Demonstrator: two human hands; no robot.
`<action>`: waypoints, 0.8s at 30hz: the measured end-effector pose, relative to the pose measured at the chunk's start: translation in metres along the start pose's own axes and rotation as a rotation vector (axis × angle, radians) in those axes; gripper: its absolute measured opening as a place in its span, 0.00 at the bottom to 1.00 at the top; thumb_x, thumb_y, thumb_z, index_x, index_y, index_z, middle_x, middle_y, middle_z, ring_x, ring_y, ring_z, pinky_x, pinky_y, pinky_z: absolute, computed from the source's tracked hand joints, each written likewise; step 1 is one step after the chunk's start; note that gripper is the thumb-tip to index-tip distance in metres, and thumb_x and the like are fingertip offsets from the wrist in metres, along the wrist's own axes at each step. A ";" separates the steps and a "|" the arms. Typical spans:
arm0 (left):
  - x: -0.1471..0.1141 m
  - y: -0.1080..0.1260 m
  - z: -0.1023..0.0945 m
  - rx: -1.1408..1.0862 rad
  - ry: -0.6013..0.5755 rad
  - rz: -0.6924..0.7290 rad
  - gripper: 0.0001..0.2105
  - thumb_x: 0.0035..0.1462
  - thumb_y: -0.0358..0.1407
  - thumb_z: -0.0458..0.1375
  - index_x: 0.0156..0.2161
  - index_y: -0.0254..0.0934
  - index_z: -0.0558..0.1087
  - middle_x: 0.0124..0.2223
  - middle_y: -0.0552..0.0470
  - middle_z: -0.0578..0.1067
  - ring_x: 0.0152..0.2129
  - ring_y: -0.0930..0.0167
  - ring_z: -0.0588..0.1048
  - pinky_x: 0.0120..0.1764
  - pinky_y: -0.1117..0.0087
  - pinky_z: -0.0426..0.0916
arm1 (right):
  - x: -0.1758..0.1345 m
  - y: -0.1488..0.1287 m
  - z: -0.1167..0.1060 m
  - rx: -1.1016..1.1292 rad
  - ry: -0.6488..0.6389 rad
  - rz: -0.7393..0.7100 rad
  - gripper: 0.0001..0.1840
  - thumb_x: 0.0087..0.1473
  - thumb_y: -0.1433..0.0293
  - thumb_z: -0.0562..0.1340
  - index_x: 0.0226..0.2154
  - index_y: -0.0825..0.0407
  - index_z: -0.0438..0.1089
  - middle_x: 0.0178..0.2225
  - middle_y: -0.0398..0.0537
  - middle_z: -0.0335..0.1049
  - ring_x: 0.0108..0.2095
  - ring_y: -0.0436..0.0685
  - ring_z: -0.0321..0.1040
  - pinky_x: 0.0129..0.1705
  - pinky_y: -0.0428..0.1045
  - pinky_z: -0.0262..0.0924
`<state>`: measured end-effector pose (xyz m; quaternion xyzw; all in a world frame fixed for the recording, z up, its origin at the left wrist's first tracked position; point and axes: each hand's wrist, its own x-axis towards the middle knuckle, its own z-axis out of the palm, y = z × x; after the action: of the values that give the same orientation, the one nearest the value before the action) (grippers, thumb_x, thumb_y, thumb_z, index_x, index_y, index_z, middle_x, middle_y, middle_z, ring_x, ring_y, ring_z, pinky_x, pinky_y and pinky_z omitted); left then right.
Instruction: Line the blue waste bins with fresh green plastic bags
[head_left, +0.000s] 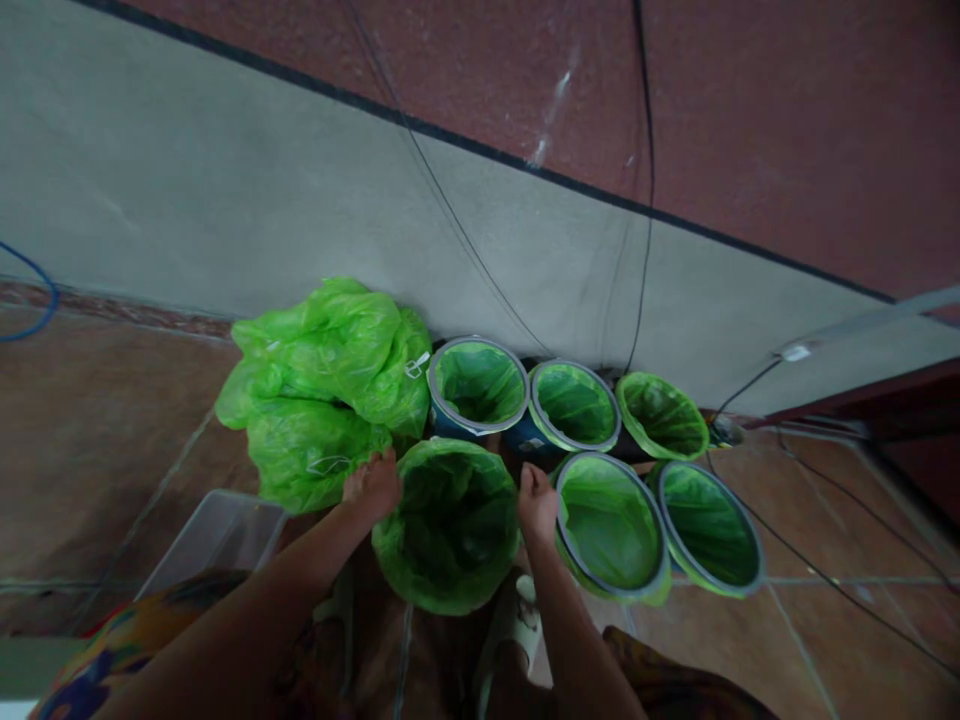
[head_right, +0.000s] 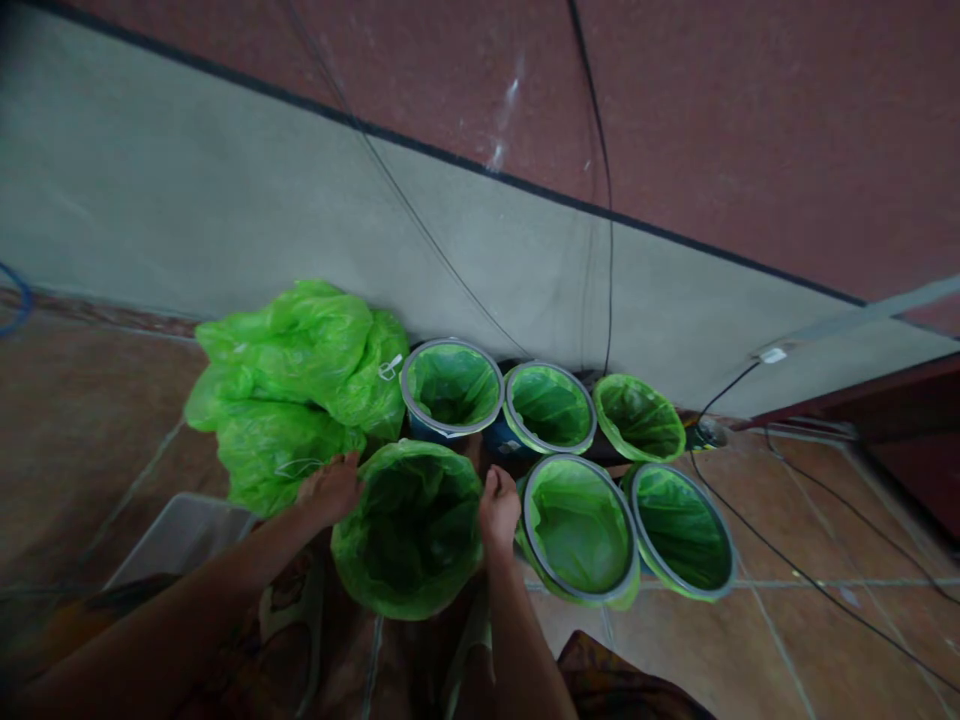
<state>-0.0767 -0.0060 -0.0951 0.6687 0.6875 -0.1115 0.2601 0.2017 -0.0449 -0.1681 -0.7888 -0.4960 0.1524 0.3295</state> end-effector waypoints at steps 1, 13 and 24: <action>-0.001 0.000 0.000 -0.002 -0.012 0.001 0.22 0.61 0.36 0.51 0.58 0.30 0.63 0.54 0.33 0.72 0.49 0.53 0.75 0.46 0.57 0.70 | 0.015 -0.004 0.001 0.029 -0.065 0.001 0.28 0.62 0.56 0.47 0.44 0.57 0.75 0.44 0.60 0.76 0.44 0.61 0.72 0.49 0.53 0.63; -0.003 -0.004 0.008 0.041 -0.122 0.026 0.18 0.61 0.34 0.51 0.55 0.30 0.66 0.50 0.33 0.77 0.48 0.54 0.76 0.45 0.58 0.71 | 0.031 -0.016 0.035 -0.315 -0.452 -0.230 0.18 0.62 0.65 0.53 0.47 0.52 0.73 0.42 0.54 0.77 0.40 0.58 0.73 0.44 0.48 0.62; -0.002 0.003 0.006 0.042 -0.123 0.062 0.18 0.60 0.35 0.51 0.54 0.29 0.66 0.48 0.33 0.78 0.47 0.53 0.77 0.43 0.58 0.71 | -0.004 -0.034 0.031 -0.513 -0.221 -0.401 0.37 0.58 0.66 0.57 0.67 0.57 0.49 0.68 0.65 0.48 0.63 0.71 0.51 0.61 0.65 0.47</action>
<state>-0.0724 -0.0106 -0.0988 0.6870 0.6466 -0.1584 0.2913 0.1590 -0.0273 -0.1685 -0.7115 -0.6960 0.0393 0.0882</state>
